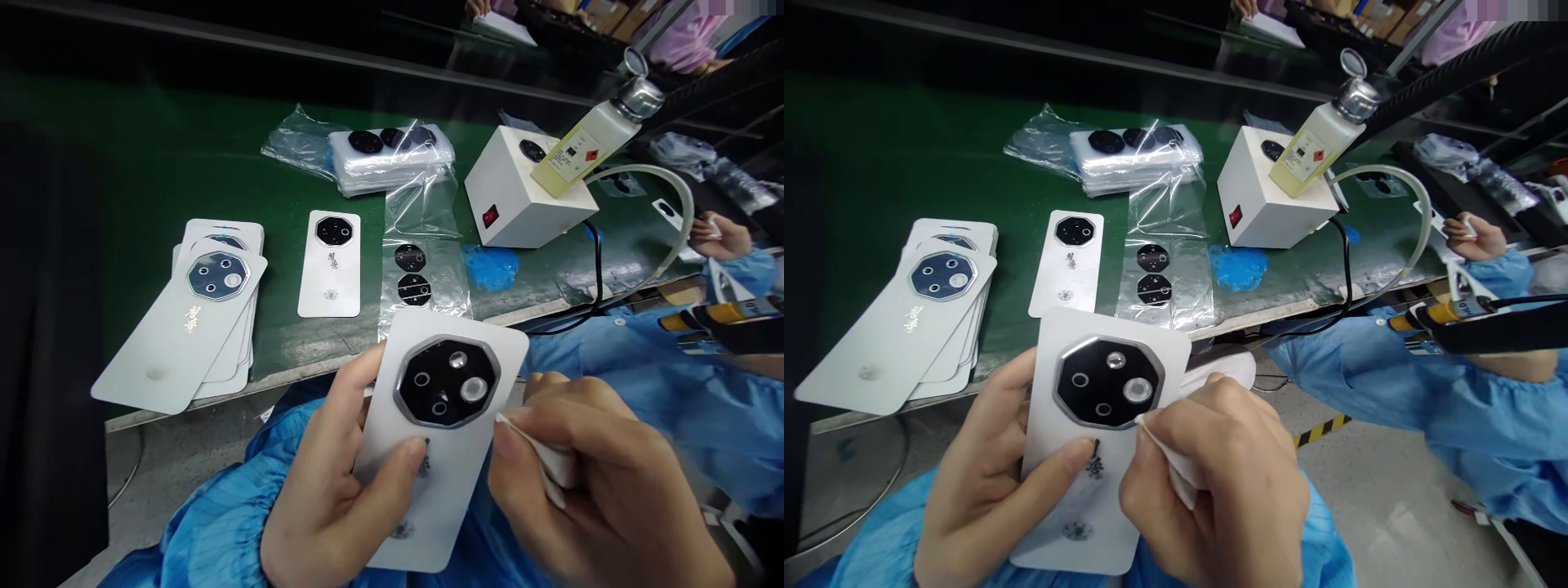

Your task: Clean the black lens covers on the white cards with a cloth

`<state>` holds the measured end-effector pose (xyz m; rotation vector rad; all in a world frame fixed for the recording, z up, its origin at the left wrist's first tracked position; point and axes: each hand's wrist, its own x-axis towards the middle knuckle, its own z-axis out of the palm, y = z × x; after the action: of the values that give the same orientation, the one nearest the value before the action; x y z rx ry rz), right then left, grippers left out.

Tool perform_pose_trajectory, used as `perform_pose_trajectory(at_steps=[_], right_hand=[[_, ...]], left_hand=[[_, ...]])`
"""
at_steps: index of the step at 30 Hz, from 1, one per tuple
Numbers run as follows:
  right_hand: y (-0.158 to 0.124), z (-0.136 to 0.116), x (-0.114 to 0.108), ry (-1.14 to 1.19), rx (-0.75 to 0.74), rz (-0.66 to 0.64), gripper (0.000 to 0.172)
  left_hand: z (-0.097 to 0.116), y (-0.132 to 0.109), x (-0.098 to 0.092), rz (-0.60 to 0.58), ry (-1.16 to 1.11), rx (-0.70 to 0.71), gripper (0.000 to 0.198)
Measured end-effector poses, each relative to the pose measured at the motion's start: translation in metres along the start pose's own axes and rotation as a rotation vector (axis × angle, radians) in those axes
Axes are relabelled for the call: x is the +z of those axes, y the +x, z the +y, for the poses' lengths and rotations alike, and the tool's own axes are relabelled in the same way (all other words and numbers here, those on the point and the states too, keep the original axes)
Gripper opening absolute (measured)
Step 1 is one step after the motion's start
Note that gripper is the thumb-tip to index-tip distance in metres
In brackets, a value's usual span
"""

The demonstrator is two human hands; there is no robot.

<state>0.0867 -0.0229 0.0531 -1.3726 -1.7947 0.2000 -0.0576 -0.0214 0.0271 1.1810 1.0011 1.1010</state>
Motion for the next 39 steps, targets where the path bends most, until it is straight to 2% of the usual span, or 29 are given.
perform_pose_trajectory(at_steps=[3,8,15,25,34,37,39], right_hand=[[-0.001,0.006,-0.002,0.091,0.069,-0.018,0.009],[-0.002,0.010,-0.001,0.177,0.031,-0.025,0.013],[-0.002,0.008,-0.001,0.203,0.011,-0.006,0.015],[0.001,0.008,0.001,0.228,-0.006,-0.010,0.021],[0.001,0.008,0.006,0.238,-0.021,0.037,0.020],[0.000,0.016,0.009,0.250,-0.021,0.040,0.019],[0.003,0.030,0.016,0.225,-0.007,0.085,0.017]], left_hand=[[0.004,-0.002,0.003,0.004,-0.071,-0.046,0.045],[0.007,-0.004,0.005,0.029,-0.055,-0.043,0.045],[0.008,-0.005,0.004,0.038,-0.026,-0.017,0.047],[0.006,-0.004,0.007,0.043,-0.144,-0.066,0.043],[0.006,-0.001,0.001,0.017,-0.184,-0.132,0.040],[0.000,0.006,-0.002,0.024,-0.227,-0.189,0.043],[-0.006,0.012,-0.007,0.088,-0.240,-0.231,0.046]])
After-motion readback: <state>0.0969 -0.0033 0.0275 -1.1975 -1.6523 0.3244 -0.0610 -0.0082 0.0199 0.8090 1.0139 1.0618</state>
